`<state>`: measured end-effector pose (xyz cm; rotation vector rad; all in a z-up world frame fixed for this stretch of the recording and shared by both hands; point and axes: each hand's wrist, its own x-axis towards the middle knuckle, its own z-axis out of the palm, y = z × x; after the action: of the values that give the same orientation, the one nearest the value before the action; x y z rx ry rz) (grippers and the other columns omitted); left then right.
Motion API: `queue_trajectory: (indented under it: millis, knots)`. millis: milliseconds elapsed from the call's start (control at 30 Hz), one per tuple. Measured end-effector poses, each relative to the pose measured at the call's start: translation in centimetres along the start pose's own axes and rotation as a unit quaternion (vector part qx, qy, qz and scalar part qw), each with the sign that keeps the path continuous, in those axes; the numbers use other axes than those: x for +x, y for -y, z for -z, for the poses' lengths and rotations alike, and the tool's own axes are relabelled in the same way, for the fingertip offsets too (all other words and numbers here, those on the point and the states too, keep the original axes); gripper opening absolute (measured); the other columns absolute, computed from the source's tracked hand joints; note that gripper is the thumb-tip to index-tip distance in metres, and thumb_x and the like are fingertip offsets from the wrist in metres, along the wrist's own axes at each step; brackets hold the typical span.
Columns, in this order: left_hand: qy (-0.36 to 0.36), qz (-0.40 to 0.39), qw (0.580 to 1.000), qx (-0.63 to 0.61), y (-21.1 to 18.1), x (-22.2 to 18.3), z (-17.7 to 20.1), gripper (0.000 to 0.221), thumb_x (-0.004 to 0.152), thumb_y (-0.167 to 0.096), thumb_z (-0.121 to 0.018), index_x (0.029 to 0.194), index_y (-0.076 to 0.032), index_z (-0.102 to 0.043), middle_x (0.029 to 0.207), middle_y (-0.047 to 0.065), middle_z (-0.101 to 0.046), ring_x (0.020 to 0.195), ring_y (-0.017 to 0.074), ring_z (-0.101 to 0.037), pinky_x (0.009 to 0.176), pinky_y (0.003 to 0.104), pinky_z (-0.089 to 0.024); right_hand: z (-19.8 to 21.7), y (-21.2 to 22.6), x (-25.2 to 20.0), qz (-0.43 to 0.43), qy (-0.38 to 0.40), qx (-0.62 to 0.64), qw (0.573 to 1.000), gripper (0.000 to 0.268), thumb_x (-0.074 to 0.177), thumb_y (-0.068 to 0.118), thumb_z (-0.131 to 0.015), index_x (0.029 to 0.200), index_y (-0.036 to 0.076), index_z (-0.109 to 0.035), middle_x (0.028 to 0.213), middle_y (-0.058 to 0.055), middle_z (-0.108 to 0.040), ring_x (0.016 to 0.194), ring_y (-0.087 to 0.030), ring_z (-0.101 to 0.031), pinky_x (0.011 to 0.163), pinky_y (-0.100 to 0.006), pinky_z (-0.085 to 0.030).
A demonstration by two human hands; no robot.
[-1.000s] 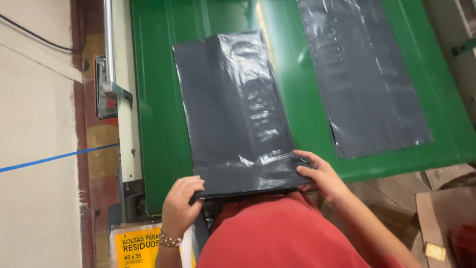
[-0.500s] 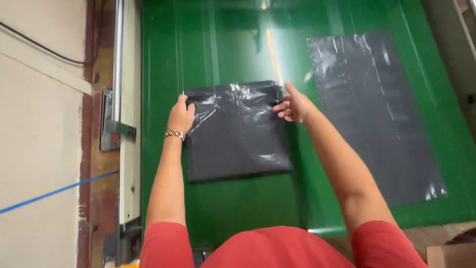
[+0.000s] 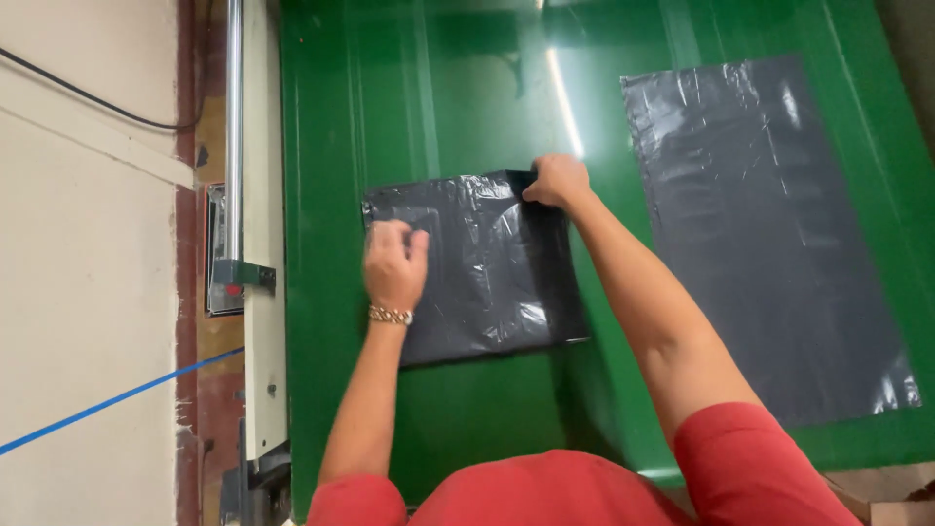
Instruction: Folding plastic bags coming off a conveyor belt and placing them into a storage crate.
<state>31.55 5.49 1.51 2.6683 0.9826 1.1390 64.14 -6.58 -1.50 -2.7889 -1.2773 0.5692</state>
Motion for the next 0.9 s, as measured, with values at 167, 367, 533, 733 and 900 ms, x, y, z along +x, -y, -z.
queue_trajectory:
  millis: [167,367,533,733,900]
  knots:
    - [0.390,0.470,0.574,-0.546,-2.3,-0.2,3.1,0.095,0.094,-0.071,0.003,0.132,-0.005,-0.054,0.140,0.021,-0.059,0.131,0.0310,-0.058,0.105,0.042,-0.045,5.0,5.6,-11.5,0.114,-0.191,0.168,0.960,0.040,0.083,0.014,-0.069,0.120,0.013,-0.056,0.101,-0.018,-0.069,0.097,-0.043,-0.067,0.084,-0.055,-0.052]
    - [0.230,0.594,0.370,-0.677,3.1,-3.6,4.6,0.090,0.081,-0.089,-0.029,0.132,-0.017,-0.052,0.132,0.012,-0.063,0.118,0.0344,-0.063,0.098,0.055,-0.051,-1.5,3.2,-26.5,0.284,-0.397,0.176,0.855,0.017,0.079,0.013,-0.074,0.092,0.024,-0.070,0.097,0.008,-0.071,0.104,-0.020,-0.065,0.092,-0.039,-0.046]
    - [0.173,0.538,0.543,-0.621,7.1,-9.0,3.2,0.057,0.096,-0.049,-0.053,0.130,-0.004,-0.059,0.129,0.017,-0.063,0.115,0.0254,-0.066,0.098,0.040,-0.054,-5.7,2.0,-28.6,0.268,-0.377,0.132,0.877,0.027,0.068,0.007,-0.079,0.087,0.023,-0.069,0.096,0.008,-0.071,0.108,-0.019,-0.064,0.098,-0.039,-0.047]
    - [0.089,0.206,0.959,-0.170,0.4,-7.5,6.3,0.050,0.085,-0.007,-0.067,0.132,-0.007,-0.053,0.130,0.015,-0.059,0.120,0.0319,-0.059,0.102,0.044,-0.047,-3.1,3.5,-28.7,0.283,-0.317,0.128,0.896,0.025,0.078,0.045,-0.067,0.090,0.023,-0.070,0.103,0.003,-0.068,0.118,-0.026,-0.059,0.100,-0.045,-0.042]
    - [0.196,-0.109,0.969,0.101,-7.6,-7.7,4.8,0.069,0.081,-0.033,-0.069,0.143,-0.008,-0.052,0.159,0.012,-0.039,0.150,0.0348,-0.026,0.112,0.067,-0.027,-3.8,12.9,-24.4,0.342,-0.324,0.208,0.857,0.068,0.090,0.046,-0.057,0.141,0.001,-0.052,0.135,-0.024,-0.057,0.134,-0.043,-0.047,0.113,-0.052,-0.033]
